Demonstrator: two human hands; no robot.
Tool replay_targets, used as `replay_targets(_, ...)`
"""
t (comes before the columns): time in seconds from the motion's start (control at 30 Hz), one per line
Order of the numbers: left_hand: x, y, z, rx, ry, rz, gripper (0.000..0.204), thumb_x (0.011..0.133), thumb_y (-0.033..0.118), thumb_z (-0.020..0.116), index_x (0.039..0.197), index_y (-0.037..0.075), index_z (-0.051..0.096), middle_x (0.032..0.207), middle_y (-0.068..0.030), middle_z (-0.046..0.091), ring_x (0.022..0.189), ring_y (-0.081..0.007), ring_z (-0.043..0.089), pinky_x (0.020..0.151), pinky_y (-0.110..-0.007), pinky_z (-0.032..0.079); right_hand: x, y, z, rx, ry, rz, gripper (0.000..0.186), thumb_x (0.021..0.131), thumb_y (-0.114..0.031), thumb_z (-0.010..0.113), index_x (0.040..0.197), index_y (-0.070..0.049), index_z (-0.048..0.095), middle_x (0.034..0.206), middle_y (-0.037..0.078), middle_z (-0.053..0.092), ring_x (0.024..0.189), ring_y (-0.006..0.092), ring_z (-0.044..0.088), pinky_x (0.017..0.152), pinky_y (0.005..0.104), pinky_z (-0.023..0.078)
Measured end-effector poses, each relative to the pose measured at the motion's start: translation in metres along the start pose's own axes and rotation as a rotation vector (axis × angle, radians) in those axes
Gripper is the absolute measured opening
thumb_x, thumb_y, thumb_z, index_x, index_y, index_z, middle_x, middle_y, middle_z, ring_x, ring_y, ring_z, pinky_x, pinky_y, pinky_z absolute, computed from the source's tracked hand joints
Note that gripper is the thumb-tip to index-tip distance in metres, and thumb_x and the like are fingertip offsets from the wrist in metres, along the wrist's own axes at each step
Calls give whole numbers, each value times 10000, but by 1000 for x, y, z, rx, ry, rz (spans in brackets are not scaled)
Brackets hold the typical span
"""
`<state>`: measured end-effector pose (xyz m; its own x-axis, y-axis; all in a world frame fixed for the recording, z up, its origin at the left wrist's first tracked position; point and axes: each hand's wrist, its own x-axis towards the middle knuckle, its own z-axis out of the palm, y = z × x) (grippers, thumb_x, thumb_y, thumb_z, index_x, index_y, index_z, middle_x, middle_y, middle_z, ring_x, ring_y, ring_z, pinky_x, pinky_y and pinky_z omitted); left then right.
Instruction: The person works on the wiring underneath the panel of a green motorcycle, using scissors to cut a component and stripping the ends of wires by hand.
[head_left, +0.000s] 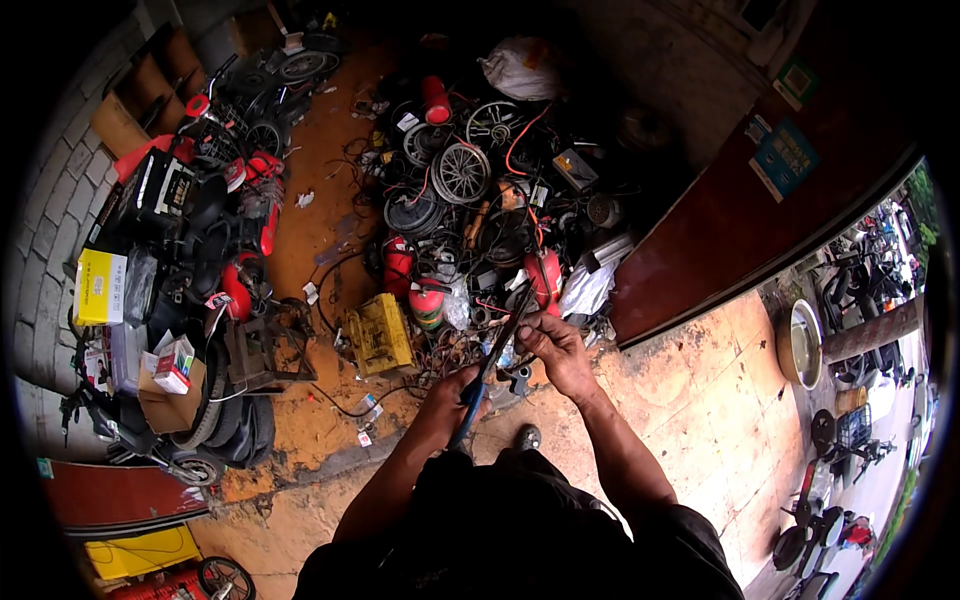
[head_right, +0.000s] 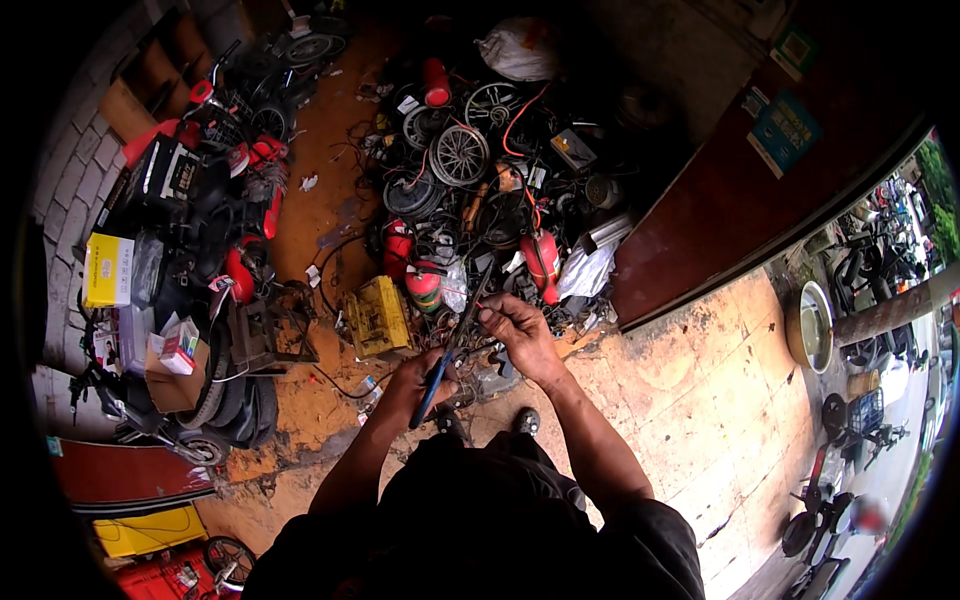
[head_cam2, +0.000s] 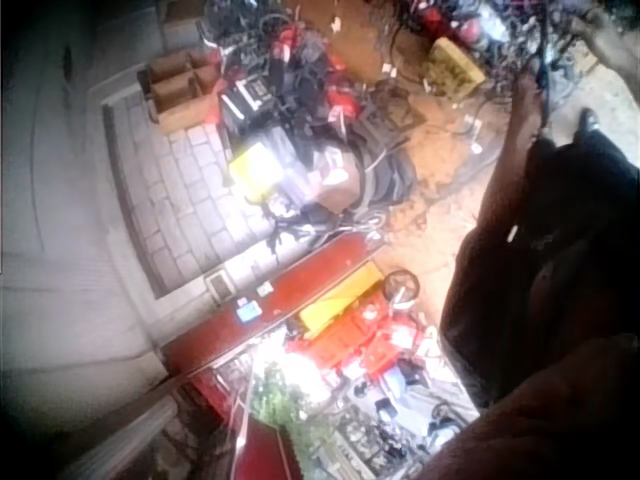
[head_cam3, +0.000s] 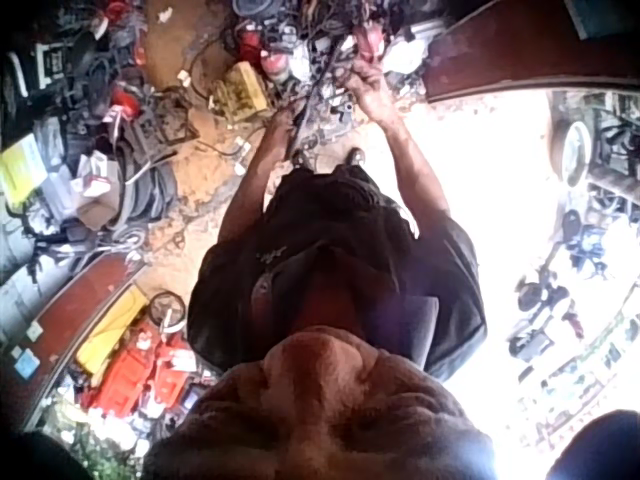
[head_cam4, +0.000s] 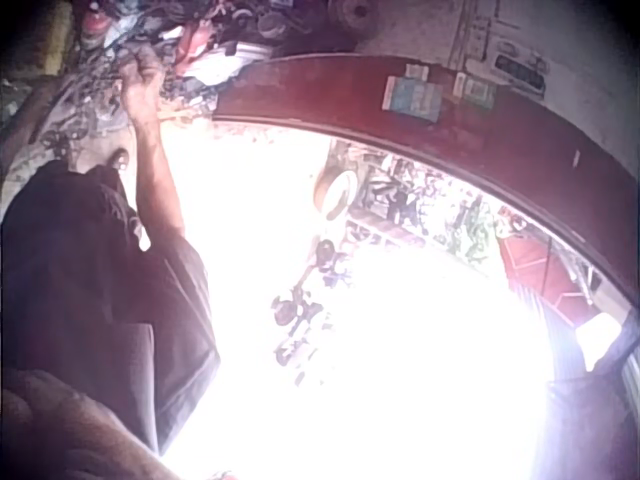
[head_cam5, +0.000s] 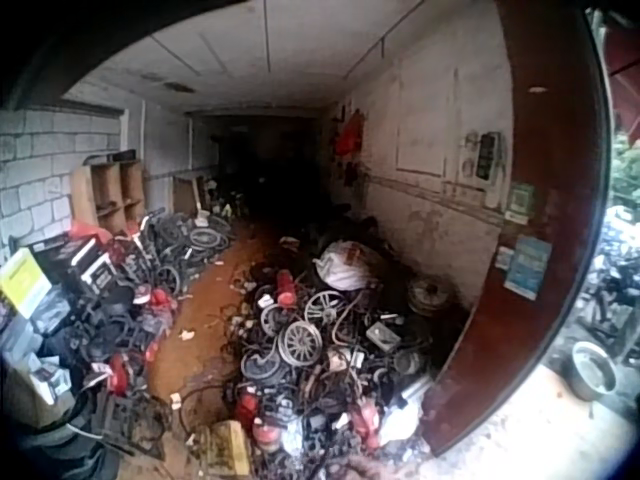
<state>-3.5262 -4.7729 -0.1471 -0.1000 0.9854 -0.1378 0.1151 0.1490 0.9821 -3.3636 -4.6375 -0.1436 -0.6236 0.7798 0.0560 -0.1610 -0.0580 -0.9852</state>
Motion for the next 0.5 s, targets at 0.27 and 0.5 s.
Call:
replay_targets(0.27,-1,-4,-16,440,96,57,467,798,10,654,1243,34,517,913,-95,595,761,-171,575,687,-299,488,-2,-4,3,-57,17,-18,138,932,-95,569,1004,-1,641,796,-23,559,750,67,487,680,233,426)
replay_targets(0.5,-4,-44,-13,549,261,254,494,712,47,702,1178,33,539,931,-170,620,792,-335,631,675,-412,512,-5,-10,20,-172,-10,-2,149,896,-29,563,1017,-6,646,792,-13,601,759,59,506,692,234,437)
